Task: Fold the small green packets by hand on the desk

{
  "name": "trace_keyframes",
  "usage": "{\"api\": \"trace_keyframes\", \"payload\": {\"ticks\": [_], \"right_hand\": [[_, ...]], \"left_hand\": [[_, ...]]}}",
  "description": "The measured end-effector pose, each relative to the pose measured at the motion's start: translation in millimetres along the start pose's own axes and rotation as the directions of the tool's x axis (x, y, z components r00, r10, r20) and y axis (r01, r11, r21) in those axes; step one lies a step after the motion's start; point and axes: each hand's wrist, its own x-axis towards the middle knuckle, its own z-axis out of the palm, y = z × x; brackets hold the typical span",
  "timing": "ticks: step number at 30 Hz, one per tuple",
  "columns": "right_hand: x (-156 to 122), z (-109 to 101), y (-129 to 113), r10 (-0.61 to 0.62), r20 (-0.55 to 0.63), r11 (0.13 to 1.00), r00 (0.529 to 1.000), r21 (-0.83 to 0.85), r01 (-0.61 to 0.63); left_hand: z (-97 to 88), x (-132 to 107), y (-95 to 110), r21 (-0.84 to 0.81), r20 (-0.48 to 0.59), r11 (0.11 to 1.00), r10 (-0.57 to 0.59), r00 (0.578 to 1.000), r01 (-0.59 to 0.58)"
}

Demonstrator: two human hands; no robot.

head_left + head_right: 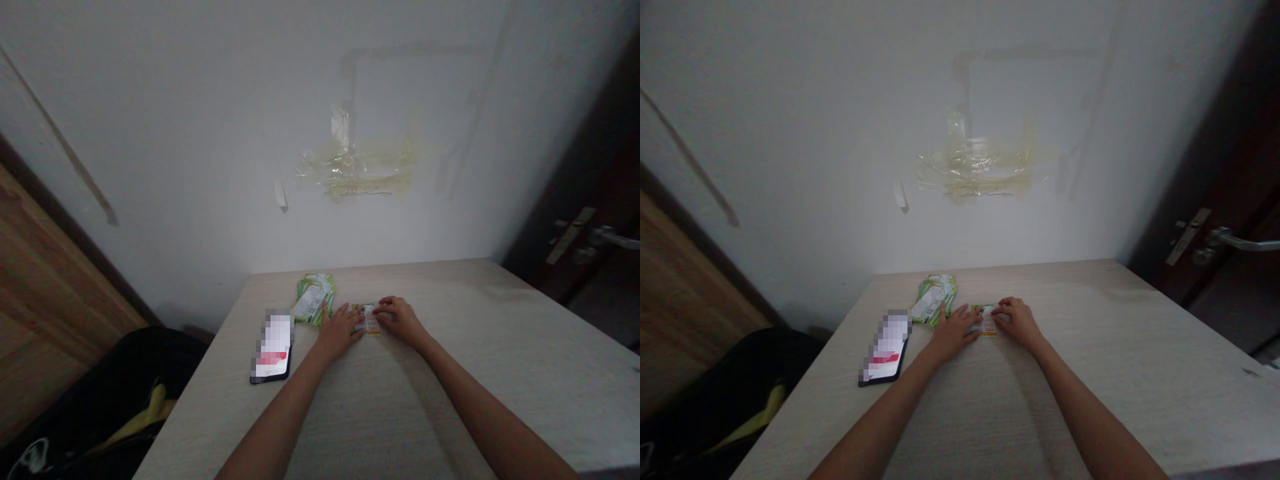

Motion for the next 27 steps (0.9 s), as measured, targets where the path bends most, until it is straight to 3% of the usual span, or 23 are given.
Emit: {"api": "trace_keyframes", "payload": {"ticks": [12, 27], "right_hand": [[5.4, 0.3, -5.1, 0.062, 0.009, 0.998, 0.998, -0.030, -0.062], [0.0, -7.0, -1.2, 0.005, 0.134, 1.000, 0.991, -0.015, -0.003]], "left_hand": [[4.2, -0.5, -1.8, 0.024, -0.018, 1.000, 0.000, 1.000, 0.001], [2.9, -0.3, -1.2, 0.015, -0.015, 1.000, -0.005, 1.000, 0.006]]}}
